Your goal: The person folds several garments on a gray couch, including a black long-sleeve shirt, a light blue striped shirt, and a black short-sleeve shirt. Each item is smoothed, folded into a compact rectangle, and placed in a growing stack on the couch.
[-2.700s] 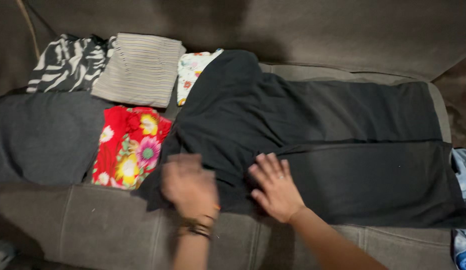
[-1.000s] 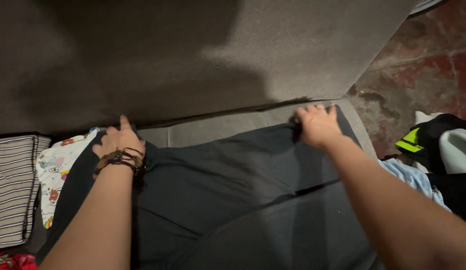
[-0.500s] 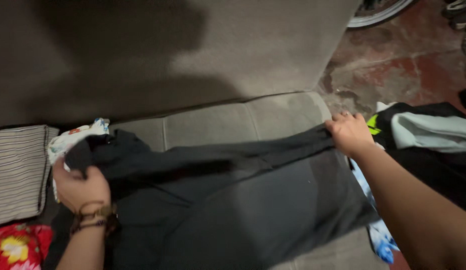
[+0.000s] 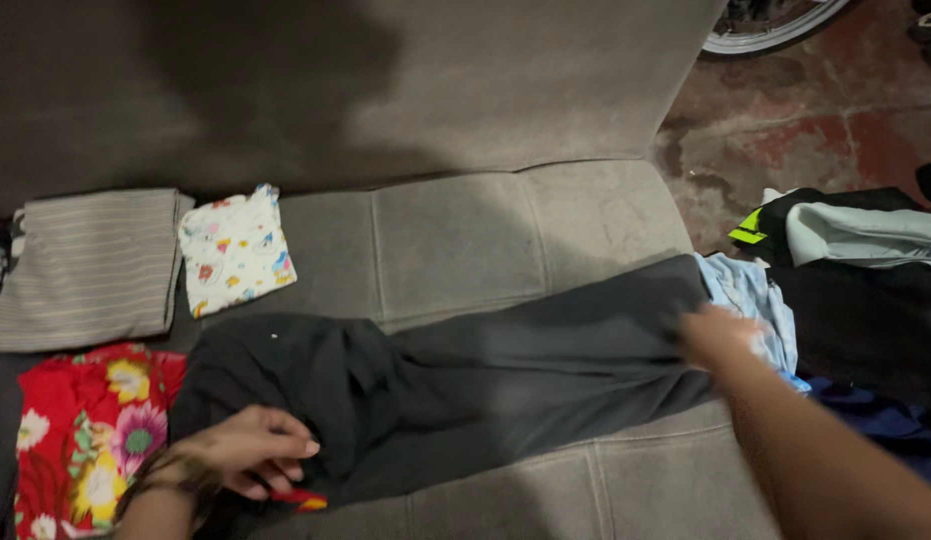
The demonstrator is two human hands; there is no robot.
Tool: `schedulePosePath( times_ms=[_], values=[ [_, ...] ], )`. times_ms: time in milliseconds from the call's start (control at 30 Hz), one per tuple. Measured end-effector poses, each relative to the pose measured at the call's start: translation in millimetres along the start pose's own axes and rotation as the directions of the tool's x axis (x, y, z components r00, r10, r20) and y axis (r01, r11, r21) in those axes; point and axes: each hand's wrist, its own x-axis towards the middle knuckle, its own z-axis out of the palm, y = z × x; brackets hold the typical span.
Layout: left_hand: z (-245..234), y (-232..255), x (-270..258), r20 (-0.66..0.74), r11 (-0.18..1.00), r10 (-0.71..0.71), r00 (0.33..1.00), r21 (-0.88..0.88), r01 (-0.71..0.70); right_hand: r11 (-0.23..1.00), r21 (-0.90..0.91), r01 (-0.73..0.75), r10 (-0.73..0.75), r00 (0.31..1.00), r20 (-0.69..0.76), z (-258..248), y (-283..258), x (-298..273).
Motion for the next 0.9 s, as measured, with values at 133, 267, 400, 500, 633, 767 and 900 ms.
schedulePosePath(
  times_ms=[133,267,400,500,633,767,900],
  values=[
    [24,50,-8,-0.680,0.871,0.459,0.571,0.472,-0.138,0.927,0.201,0.316,-0.268,0.935,-0.231,-31,-134,-25],
    [65,95,-19,-0.842,0.934,0.347,0.414,0.271,-0.231,0.287,0.571,0.769,-0.552,0.620,-0.558,-57,-257,-69],
    [97,90,-30,-0.866,0.918,0.358,0.350,0.259,-0.299,0.076,0.512,0.856,-0.437,0.490,-0.754,-57,-323,-113],
    [118,56,-11,-0.722,0.632,0.682,-0.120,0.663,-0.401,0.135,0.583,0.801,-0.331,0.591,-0.736,-47,-342,-114],
    [88,17,50,-0.905,0.658,0.287,0.314,-0.051,-0.751,-0.181,0.971,0.153,-0.458,0.861,-0.221,-31,-344,-72],
    [47,1,79,-0.539,0.162,0.231,0.810,-0.800,-0.578,-0.268,0.951,0.153,-0.614,0.734,-0.291,-7,-341,-52],
    [44,21,52,-0.609,0.095,0.182,0.772,-0.771,-0.630,0.078,0.656,0.751,-0.532,0.588,-0.610,-18,-360,-67]
  ],
)
